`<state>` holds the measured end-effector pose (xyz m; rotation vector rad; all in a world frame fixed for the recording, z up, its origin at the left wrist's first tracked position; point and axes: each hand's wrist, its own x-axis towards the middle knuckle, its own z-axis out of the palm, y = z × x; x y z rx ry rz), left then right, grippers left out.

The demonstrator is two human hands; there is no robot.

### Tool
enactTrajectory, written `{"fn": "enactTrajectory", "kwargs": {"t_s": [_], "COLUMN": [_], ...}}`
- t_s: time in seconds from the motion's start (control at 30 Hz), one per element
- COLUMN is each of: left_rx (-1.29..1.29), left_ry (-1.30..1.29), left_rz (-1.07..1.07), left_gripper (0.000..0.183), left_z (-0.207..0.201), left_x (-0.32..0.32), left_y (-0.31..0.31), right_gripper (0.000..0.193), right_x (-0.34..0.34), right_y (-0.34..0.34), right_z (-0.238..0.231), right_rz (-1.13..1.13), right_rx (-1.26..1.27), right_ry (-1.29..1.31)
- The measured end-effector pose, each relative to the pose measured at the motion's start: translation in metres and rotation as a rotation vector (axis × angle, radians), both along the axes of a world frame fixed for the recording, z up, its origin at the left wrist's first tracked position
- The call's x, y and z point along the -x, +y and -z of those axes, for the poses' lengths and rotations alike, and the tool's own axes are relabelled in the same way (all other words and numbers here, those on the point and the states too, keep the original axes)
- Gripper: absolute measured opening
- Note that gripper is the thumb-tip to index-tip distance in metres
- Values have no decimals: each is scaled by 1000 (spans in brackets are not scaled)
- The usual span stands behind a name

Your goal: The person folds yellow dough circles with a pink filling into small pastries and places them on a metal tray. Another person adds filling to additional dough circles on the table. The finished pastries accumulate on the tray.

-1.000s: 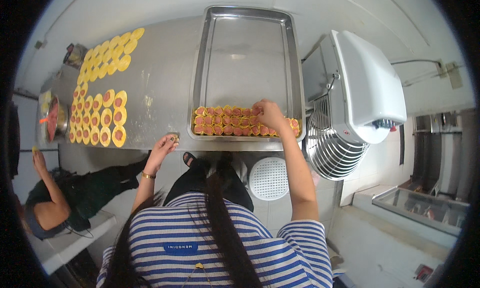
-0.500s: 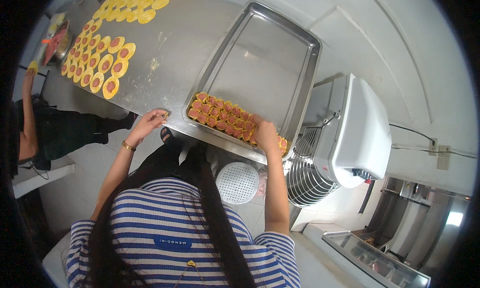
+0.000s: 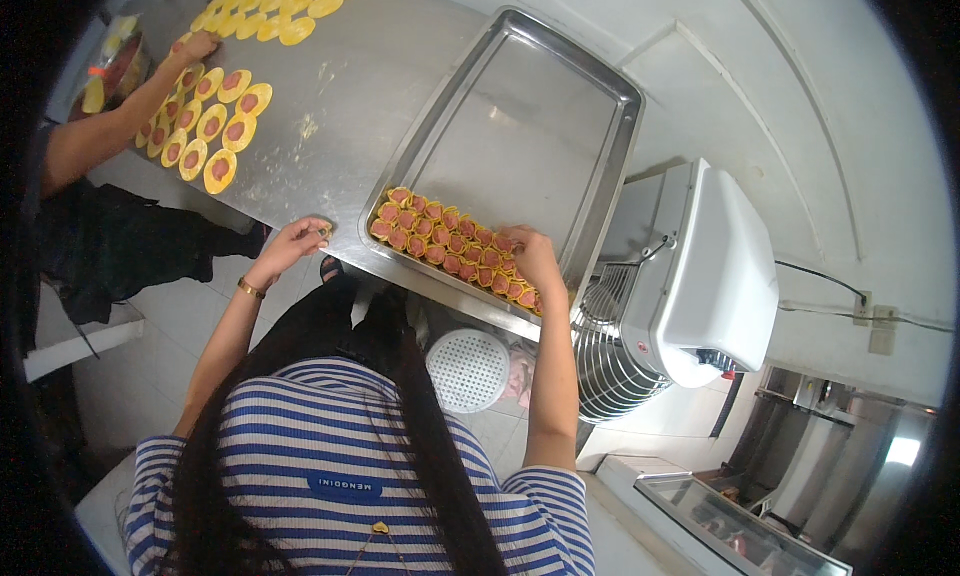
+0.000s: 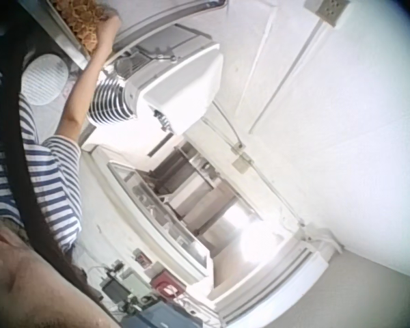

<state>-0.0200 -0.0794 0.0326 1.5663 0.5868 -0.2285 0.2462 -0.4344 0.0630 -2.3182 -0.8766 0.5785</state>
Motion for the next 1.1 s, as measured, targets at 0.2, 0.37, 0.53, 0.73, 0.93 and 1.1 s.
{"fn": "enactTrajectory", "kwargs": {"t_s": [0.2,0.37,0.53,0.73,0.93,1.1], "left_rx": [22,16,48,-122,-753,-938], "left_ry": [3,20,47,-83,-239,-349], "left_rz": [1,8,-6,-93,-258,-247], "left_gripper": [27,27,27,23,18,22], "left_z": [1,-2,-1,9,12,10], "left_x": [-3,-3,0,-4,-67,-149], "left_y": [2,2,8,22,40,56], "right_gripper": [37,34,35,41,39,33], "right_x": [5,7,6,2,13,58], "right_y": [6,7,7,14,99,180], "right_z": [-4,-10,-9,-22,-43,-49], "right_rz": [-10,47,57,119,124,-63], "right_rx": [-50,-82,16,-59,-419,-443], "right_ry": [-32,75,10,-121,-83,26]}}
